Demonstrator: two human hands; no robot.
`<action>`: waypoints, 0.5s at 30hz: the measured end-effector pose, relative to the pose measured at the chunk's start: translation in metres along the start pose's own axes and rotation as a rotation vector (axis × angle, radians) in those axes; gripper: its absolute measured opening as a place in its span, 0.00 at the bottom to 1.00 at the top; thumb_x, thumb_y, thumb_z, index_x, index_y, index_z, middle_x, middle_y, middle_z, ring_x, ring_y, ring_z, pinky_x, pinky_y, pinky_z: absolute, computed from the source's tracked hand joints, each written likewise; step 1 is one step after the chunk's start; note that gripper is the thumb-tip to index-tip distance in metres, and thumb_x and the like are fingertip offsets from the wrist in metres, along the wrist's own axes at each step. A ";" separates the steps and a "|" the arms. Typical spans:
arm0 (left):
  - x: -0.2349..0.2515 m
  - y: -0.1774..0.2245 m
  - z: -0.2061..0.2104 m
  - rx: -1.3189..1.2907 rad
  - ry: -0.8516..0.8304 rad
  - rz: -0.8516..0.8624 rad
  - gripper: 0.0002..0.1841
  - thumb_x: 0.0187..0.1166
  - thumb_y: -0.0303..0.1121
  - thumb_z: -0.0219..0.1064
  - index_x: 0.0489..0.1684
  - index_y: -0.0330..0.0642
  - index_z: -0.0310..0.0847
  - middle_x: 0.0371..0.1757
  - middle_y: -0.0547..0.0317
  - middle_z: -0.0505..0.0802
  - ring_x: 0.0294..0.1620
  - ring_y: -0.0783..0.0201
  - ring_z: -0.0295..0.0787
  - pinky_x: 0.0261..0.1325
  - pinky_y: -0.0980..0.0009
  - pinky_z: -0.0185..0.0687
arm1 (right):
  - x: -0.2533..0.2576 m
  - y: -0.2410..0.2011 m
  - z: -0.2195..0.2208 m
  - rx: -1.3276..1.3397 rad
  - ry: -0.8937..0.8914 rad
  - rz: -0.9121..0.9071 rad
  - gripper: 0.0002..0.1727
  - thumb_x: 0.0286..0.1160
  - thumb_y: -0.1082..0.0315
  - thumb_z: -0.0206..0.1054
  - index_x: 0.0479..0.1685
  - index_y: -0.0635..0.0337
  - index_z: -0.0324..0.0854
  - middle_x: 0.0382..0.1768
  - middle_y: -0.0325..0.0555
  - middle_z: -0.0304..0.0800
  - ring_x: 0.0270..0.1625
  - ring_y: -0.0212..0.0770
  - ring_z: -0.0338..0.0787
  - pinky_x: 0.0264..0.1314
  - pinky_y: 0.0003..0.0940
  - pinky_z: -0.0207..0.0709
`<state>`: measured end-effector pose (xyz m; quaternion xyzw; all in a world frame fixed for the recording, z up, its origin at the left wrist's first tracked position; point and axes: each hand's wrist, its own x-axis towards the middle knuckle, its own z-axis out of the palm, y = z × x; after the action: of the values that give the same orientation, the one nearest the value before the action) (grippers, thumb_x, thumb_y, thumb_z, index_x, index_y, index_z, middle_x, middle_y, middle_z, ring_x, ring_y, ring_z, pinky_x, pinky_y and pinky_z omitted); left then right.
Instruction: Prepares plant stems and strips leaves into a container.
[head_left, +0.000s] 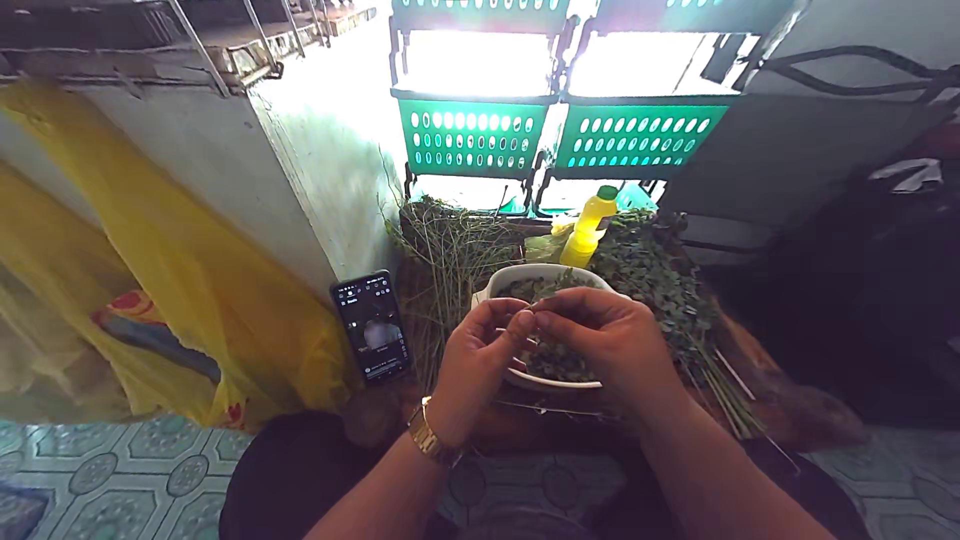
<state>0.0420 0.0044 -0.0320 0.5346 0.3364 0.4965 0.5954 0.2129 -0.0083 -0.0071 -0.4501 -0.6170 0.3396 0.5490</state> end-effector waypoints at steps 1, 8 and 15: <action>0.000 0.001 -0.001 0.002 -0.002 0.003 0.12 0.86 0.38 0.66 0.60 0.45 0.85 0.46 0.57 0.92 0.39 0.65 0.91 0.37 0.71 0.89 | 0.000 0.000 0.001 -0.002 0.001 -0.008 0.07 0.70 0.75 0.76 0.44 0.59 0.93 0.36 0.39 0.96 0.35 0.30 0.93 0.41 0.23 0.89; -0.003 0.007 -0.005 0.064 0.023 0.087 0.10 0.86 0.37 0.66 0.54 0.45 0.89 0.43 0.59 0.93 0.36 0.67 0.90 0.39 0.72 0.89 | -0.004 -0.005 0.001 -0.071 -0.027 -0.091 0.07 0.69 0.75 0.77 0.44 0.58 0.92 0.37 0.36 0.96 0.36 0.27 0.92 0.41 0.20 0.88; -0.006 0.011 0.000 0.011 0.058 0.023 0.08 0.85 0.35 0.67 0.51 0.43 0.89 0.40 0.58 0.93 0.31 0.68 0.89 0.34 0.75 0.88 | -0.007 -0.005 0.004 -0.087 0.017 -0.136 0.08 0.69 0.75 0.77 0.46 0.58 0.92 0.38 0.37 0.96 0.35 0.28 0.92 0.39 0.21 0.89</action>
<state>0.0381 -0.0020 -0.0224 0.5271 0.3501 0.5167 0.5768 0.2084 -0.0161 -0.0053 -0.4336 -0.6556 0.2706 0.5559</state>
